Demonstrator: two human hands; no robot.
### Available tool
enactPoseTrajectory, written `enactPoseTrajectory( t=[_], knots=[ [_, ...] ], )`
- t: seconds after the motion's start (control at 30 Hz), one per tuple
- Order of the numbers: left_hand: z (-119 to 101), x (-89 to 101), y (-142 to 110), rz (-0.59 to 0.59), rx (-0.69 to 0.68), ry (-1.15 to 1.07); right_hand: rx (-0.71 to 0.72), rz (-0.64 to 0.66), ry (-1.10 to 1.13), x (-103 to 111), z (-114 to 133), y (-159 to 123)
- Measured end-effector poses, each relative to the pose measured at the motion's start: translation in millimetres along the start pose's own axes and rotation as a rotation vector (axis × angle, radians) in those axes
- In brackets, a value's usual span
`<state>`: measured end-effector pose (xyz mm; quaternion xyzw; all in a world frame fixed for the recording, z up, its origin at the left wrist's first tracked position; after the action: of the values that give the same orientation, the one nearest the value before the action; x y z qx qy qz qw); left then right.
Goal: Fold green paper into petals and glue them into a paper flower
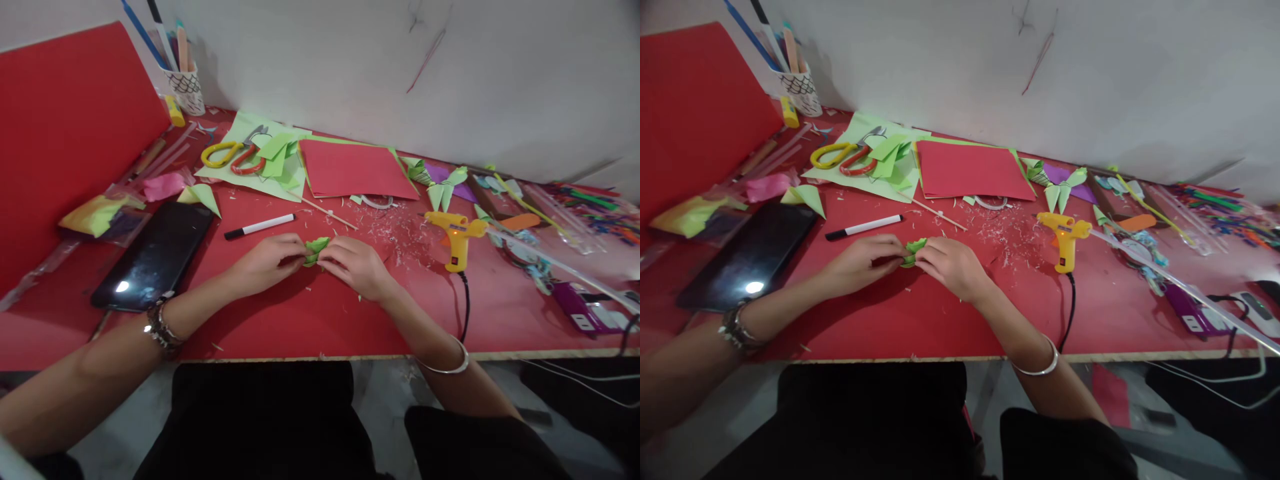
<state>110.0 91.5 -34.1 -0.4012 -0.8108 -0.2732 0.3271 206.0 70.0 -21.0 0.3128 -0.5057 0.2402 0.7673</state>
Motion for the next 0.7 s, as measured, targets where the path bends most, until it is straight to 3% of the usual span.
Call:
enactPoseTrajectory(
  t=[0.37, 0.7],
  knots=[
    [3.7, 2.7, -1.2, 0.007, 0.062, -0.040, -0.062, -0.038, 0.097, 8.0, -9.2, -2.8],
    [8.4, 7.0, -2.6, -0.007, 0.151, -0.236, -0.080, -0.083, 0.236, 18.8, -14.3, -3.4]
  ],
)
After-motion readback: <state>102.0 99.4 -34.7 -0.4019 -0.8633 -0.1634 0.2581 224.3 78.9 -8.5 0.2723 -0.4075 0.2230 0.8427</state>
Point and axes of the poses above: each hand's wrist, its own y-axis towards the middle knuckle, its own x-axis out of the back of the hand, z = x × y, the point moved 8 cm from there along y, towards the middle knuckle, and after that the axes turned 11 degrees about z, right-handed, at the moved point
